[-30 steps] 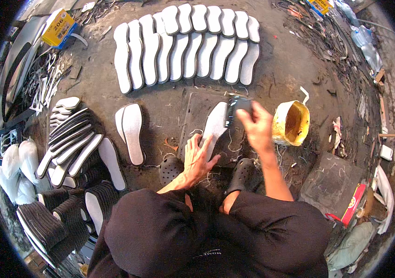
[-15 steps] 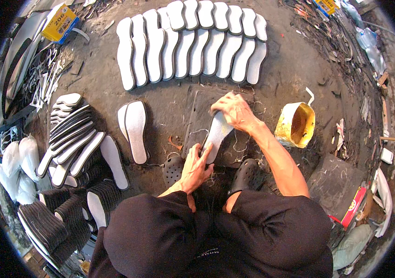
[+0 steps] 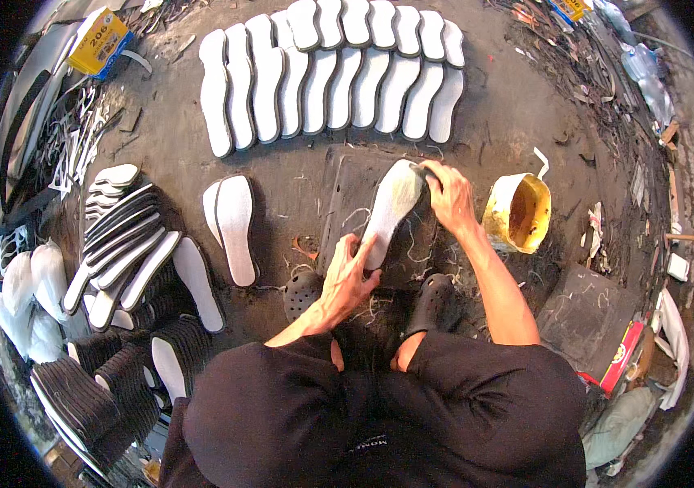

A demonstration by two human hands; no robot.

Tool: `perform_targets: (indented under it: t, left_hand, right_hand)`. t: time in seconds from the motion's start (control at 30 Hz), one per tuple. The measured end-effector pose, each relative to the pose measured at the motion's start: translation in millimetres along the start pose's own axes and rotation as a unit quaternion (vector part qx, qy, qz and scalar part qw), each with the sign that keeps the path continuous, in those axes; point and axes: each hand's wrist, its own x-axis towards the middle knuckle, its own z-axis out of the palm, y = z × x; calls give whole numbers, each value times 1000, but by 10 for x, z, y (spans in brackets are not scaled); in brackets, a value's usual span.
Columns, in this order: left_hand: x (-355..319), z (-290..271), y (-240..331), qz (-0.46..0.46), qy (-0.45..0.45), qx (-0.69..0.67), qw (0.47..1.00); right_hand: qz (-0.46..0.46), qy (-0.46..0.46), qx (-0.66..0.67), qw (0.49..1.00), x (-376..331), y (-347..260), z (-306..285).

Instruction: The person applies glue to white shoe insoles using a brush and places them on a pile. The person repeatedly picks up insoles, applies glue, and stacks them.

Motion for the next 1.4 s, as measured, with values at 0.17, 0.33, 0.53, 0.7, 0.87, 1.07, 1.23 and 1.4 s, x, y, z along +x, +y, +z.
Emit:
perform_targets:
  t: [0.17, 0.33, 0.53, 0.7, 0.87, 1.07, 1.23, 1.4]
  left_hand:
    - [11, -64, -108, 22, -20, -7, 1000]
    - [22, -180, -308, 33, -29, -23, 999]
    - [-41, -65, -240, 29, -1, 0, 1000]
    - [-78, 29, -189, 4, 6, 22, 1000]
    - [-73, 29, -193, -1, 11, 23, 1000]
    - [-74, -2, -176, -8, 22, -8, 1000]
    - [-32, -234, -229, -120, 167, -76, 976]
    - [57, -387, -251, -168, 220, -134, 952]
  right_hand:
    - [-12, -87, -16, 996, -378, -47, 230]
    - [-79, -184, 79, 977, -1514, -797, 237]
    - [135, -5, 60, 989, -272, -505, 79]
    - [81, -46, -44, 995, 423, -215, 403]
    - [-214, -246, -4, 945, 499, -293, 316]
    - [-27, -103, -62, 992, 253, -195, 263]
    - [-156, -168, -35, 973, -820, -813, 486]
    - [-3, -196, 103, 975, -1148, -1160, 211]
